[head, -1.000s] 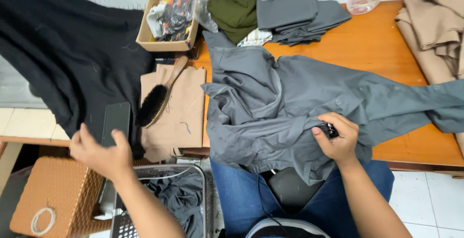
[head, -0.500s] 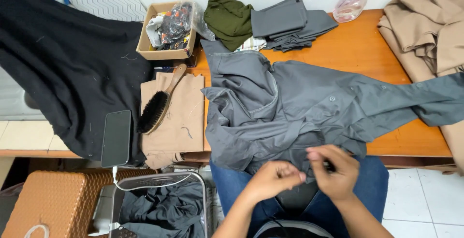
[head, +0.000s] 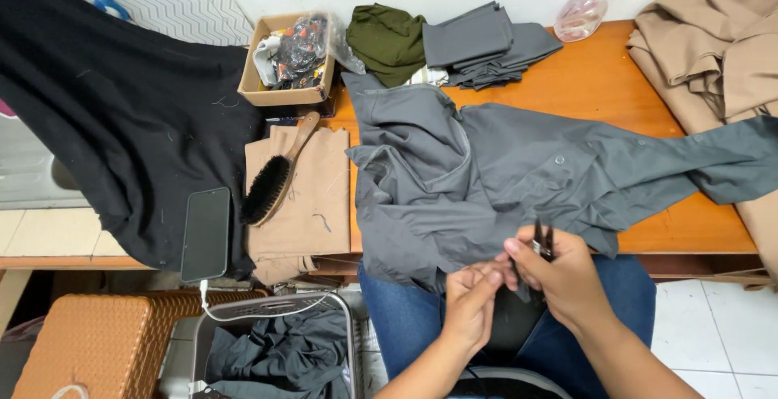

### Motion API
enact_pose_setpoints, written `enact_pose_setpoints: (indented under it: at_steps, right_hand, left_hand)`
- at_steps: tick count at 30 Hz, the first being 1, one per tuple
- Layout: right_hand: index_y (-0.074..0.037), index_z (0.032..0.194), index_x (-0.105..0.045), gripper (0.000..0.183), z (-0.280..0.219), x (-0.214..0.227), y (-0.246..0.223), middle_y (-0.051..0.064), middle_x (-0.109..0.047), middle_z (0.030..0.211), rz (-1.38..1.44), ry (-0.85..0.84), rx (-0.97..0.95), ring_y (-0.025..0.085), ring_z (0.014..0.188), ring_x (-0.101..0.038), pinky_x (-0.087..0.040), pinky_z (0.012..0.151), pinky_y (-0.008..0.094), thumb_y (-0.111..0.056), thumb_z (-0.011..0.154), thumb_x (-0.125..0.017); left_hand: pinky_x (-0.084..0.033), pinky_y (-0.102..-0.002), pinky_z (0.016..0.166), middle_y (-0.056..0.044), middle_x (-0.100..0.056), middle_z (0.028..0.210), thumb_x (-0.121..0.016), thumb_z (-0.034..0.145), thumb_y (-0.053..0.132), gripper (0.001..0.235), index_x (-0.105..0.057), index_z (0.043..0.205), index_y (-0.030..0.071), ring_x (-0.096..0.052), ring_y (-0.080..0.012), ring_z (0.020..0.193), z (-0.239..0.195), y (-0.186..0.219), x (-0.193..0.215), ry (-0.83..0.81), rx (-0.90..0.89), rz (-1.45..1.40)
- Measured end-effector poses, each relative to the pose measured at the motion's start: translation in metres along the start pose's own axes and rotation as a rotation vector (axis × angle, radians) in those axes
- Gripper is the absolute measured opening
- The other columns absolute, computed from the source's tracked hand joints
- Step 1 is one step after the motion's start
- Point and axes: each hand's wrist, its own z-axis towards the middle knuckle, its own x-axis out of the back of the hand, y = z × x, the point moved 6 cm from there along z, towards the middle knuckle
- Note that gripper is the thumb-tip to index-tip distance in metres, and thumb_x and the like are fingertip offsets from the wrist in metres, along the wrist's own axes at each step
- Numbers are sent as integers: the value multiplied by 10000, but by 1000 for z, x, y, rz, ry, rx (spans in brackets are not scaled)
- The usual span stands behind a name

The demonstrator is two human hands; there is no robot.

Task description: The person uses a small black tool to pull and remove loose threads from a gray garment. They work on the hem and side seams, repeatedly picking at the fabric to extract stray threads.

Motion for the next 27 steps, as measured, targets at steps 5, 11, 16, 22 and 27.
enact_pose_setpoints:
  at_steps: [5,11,16,22,27]
  right_hand:
    - [-26,669,-528,135,-16,2,0,83,-472,485,156,-42,-13,91,352,-317,-258,350,223,-79,784,-575]
    - [-14,828,-568,178,-33,-4,-20,82,-579,583,-113,-30,211,109,487,-448,-351,486,219,-186,811,-523]
    - [-52,1086,-431,498,-52,-2,-21,77,-523,853,-179,-62,378,107,526,-396,-338,498,221,-482,856,-329]
    - [13,855,-591,172,-71,-27,-78,85,-641,829,-856,157,839,183,707,-625,-504,644,247,-130,792,-519]
    - [10,836,-618,112,-79,-26,-87,109,-631,799,-875,188,1019,170,646,-617,-518,570,229,-35,733,-625]
  left_hand:
    - [-455,-335,660,-168,-597,747,-616,780,166,202,-564,835,-22,-578,-242,724,-10,34,-9,24,-73,-24]
    - [-493,-340,694,-127,-627,749,-584,789,90,131,-600,833,-32,-598,-226,673,-14,60,-7,153,-158,130]
    - [-552,-371,627,-76,-614,672,-607,749,42,86,-626,706,-30,-583,-191,669,-19,59,-1,208,-199,178]
    - [-492,-312,648,-126,-616,638,-578,781,68,149,-602,668,-26,-593,-197,630,-18,58,-16,112,-131,240]
    - [-522,-325,605,-87,-604,692,-577,779,12,89,-598,700,-20,-564,-185,618,-21,46,-9,103,-123,176]
